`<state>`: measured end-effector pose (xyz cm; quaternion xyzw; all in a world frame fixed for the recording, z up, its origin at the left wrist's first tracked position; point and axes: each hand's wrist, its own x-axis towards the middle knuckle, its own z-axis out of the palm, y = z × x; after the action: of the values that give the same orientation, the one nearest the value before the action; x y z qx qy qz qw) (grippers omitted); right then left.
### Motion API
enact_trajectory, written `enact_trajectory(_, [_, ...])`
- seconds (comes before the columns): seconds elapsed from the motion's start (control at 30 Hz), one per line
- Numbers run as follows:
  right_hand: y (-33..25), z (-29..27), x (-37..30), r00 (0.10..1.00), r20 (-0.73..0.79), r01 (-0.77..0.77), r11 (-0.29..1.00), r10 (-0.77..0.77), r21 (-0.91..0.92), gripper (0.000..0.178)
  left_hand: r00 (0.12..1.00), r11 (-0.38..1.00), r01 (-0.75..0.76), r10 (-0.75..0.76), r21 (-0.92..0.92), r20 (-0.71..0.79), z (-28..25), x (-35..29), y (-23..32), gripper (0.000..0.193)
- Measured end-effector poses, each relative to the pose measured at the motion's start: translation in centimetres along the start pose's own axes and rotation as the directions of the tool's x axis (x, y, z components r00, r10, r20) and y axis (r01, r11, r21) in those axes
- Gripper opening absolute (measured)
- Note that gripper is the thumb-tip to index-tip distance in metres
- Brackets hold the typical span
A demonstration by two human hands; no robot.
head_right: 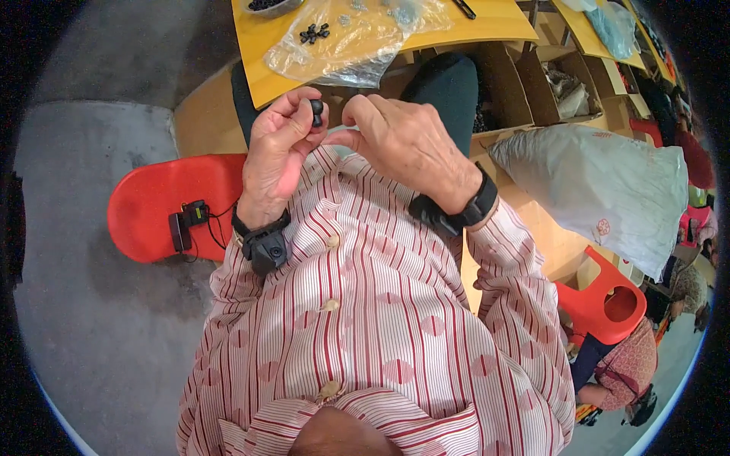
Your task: The person assembles small plastic components by fitting and pressing pieces together by hand.
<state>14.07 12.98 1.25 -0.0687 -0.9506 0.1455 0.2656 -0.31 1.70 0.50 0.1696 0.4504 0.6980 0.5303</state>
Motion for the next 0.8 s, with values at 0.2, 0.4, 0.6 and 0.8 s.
enact_trajectory(0.2, [-0.7,-0.6,1.5,0.964,-0.258,-0.011,0.979,0.065,0.205,0.029,0.995,0.993,-0.102,0.101,-0.053,-0.020,2.5,-0.1,0.8,0.017])
enact_trajectory(0.4, [-0.1,-0.5,1.4,0.934,-0.341,-0.012,0.964,0.106,0.267,0.027,0.994,0.988,-0.103,0.098,-0.115,-0.048,4.0,-0.2,0.8,0.015])
enact_trajectory(0.6, [-0.4,-0.6,1.4,0.898,-0.416,0.001,0.948,0.139,0.320,0.027,0.990,0.989,-0.132,0.129,-0.068,-0.055,4.5,-0.3,1.1,0.019])
enact_trajectory(0.8, [-0.4,-1.1,1.3,0.902,-0.402,-0.035,0.954,0.159,0.299,0.025,0.982,0.980,-0.189,0.190,-0.067,0.006,4.7,0.3,1.3,0.012])
